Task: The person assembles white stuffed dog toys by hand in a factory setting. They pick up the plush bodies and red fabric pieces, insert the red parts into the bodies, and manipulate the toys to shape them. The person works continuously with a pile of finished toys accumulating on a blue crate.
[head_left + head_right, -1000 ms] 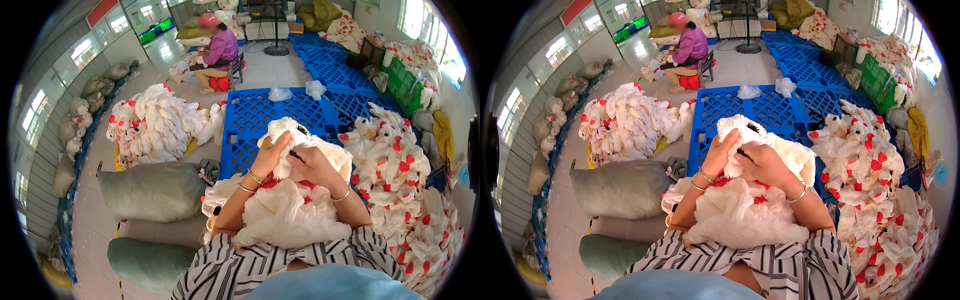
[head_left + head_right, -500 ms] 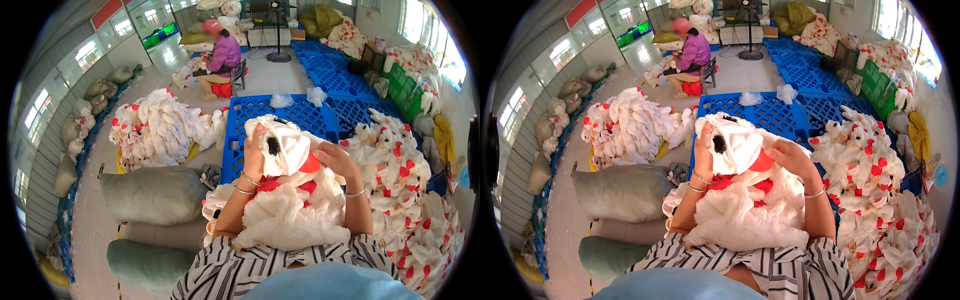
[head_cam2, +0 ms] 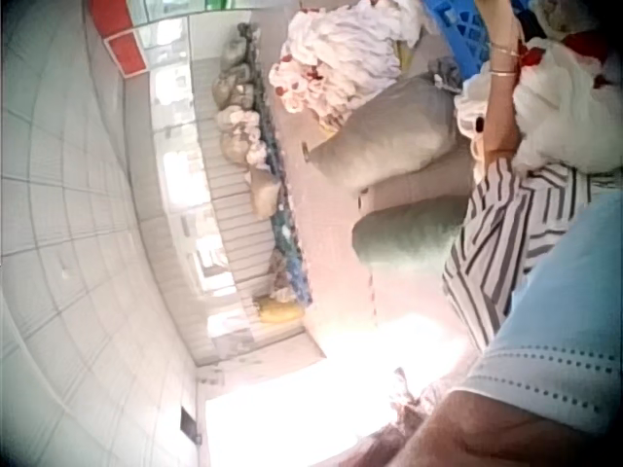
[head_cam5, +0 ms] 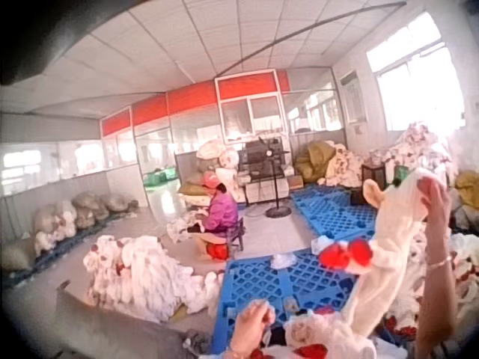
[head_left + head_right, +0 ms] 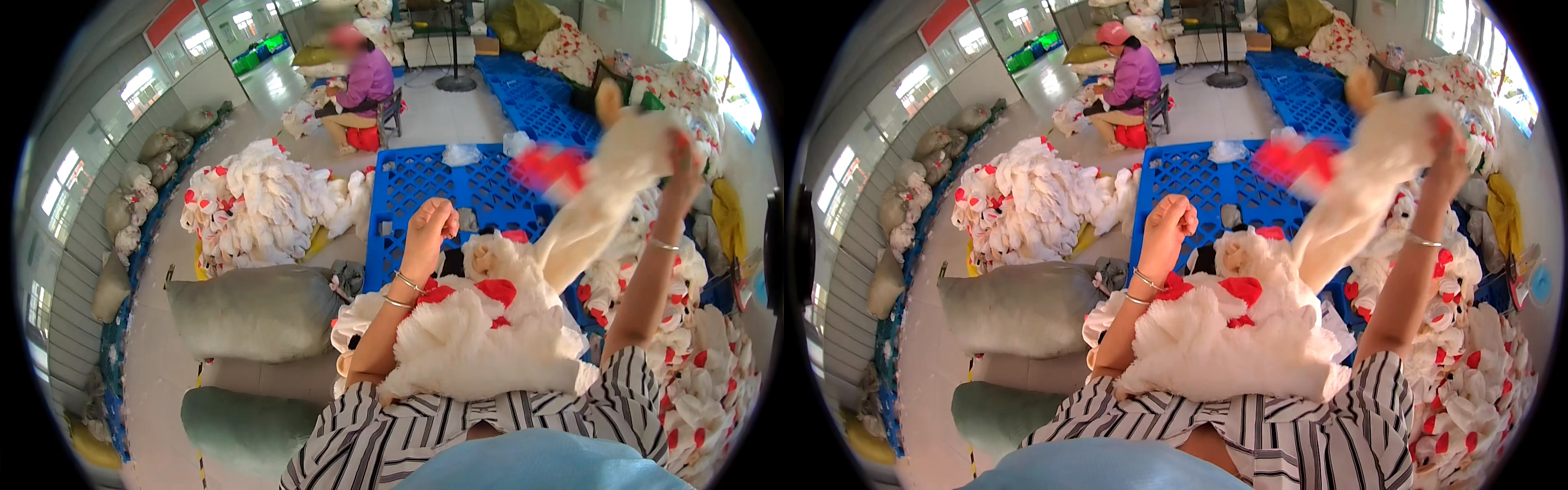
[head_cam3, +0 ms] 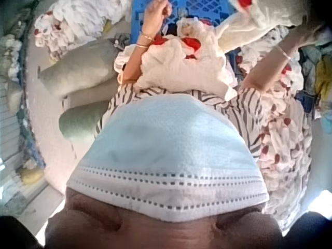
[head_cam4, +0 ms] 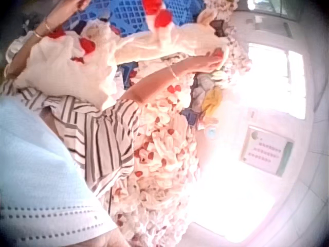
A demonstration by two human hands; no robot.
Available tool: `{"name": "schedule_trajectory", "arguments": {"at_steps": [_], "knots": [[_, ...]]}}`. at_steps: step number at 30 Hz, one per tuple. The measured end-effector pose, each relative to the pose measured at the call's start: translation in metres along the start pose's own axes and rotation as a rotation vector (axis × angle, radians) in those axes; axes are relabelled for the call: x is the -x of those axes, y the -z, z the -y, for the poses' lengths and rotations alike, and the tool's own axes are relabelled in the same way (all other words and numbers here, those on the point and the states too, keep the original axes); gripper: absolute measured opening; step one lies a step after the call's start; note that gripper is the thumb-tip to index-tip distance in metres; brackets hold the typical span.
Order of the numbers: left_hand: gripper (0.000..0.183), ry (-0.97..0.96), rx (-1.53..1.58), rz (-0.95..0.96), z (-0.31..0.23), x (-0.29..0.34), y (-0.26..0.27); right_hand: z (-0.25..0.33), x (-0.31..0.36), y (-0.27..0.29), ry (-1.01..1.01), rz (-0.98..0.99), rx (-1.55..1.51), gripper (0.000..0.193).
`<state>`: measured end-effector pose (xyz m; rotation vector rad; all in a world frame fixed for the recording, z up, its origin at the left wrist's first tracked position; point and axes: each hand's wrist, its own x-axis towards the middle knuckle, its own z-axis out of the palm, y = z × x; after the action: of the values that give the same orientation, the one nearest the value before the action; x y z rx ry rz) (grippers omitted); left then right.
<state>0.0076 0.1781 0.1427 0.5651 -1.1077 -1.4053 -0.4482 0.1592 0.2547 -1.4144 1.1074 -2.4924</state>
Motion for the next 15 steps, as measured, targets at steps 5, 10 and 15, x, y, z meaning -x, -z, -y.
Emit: {"name": "schedule_trajectory", "arguments": {"at_steps": [5, 10, 15], "knots": [[0.016, 0.115, -0.051, 0.124, 0.023, -0.007, -0.008, 0.108, 0.034, -0.031, 0.136, 0.31, -0.158, 0.036], [0.017, 0.273, -0.2, 0.13, 0.033, 0.008, -0.003, 0.14, 0.184, -0.111, -0.046, 1.038, -0.743, 0.033], [0.016, 0.391, -0.229, 0.177, 0.055, 0.002, -0.022, 0.153, 0.211, -0.121, -0.199, 1.124, -1.289, 0.027]]}}
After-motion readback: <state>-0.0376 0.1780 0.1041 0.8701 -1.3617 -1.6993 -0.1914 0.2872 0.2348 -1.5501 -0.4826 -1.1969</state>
